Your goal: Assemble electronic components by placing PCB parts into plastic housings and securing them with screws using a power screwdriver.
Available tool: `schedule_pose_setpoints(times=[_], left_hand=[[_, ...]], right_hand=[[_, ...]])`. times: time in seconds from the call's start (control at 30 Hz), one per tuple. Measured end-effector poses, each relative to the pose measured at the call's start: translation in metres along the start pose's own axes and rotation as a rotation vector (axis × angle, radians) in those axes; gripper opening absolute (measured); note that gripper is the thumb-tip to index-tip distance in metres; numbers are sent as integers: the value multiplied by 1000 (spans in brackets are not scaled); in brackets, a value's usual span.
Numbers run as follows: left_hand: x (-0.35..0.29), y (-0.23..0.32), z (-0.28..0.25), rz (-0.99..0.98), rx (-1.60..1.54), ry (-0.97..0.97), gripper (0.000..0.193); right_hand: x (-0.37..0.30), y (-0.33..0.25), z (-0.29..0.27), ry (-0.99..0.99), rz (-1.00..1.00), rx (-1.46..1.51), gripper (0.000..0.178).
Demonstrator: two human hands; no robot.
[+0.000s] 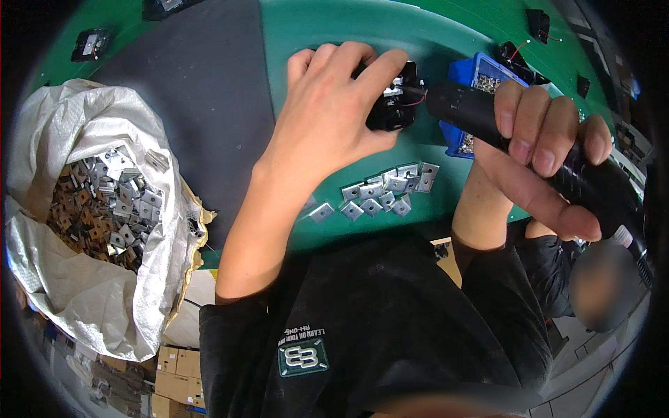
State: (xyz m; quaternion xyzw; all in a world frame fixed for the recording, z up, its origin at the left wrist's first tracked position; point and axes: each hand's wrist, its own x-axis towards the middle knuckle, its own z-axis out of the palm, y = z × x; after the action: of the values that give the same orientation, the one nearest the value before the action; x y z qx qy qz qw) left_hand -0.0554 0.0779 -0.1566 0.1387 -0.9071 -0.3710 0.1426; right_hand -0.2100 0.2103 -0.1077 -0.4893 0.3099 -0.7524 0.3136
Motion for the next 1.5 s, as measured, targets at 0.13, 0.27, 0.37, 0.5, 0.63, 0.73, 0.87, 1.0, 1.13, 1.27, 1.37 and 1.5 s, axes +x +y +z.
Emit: schedule_pose_setpoints(times=[0.13, 0.27, 0.37, 0.5, 0.63, 0.73, 0.87, 1.0, 1.13, 1.27, 1.37, 1.5], left_hand=[[0, -2, 1, 22, -8, 20, 68], [-1, -3, 1, 35, -24, 36, 67], [-1, -1, 2, 23, -28, 28, 66], [2, 1, 4, 53, -15, 40, 67], [-3, 2, 3, 45, 32, 56, 68], [-2, 5, 7, 74, 33, 70, 69], [0, 2, 6, 114, 30, 65, 69], [2, -3, 8, 130, -5, 83, 70], [0, -10, 8, 137, -47, 97, 69], [0, -12, 7, 133, -66, 109, 66], [-4, -14, 11, 158, -108, 170, 60], [4, -10, 16, 153, -80, 105, 65]], right_hand=[[0, 0, 9, -16, 16, -67, 47], [3, 1, 11, -40, 29, -83, 41], [3, -1, 9, -40, 44, -102, 41], [0, -3, 8, 18, 25, -130, 44], [-1, 6, 10, -41, -64, -111, 41], [-3, 3, 7, -21, -55, -99, 31], [-1, 6, 15, 46, -61, -129, 25], [4, 14, 12, 63, -50, -136, 22], [5, 18, 15, 62, -31, -124, 22], [8, 20, 20, 101, -43, -120, 23], [9, 20, 21, 104, -62, -134, 32], [11, -20, 19, 54, -215, -94, 56]])
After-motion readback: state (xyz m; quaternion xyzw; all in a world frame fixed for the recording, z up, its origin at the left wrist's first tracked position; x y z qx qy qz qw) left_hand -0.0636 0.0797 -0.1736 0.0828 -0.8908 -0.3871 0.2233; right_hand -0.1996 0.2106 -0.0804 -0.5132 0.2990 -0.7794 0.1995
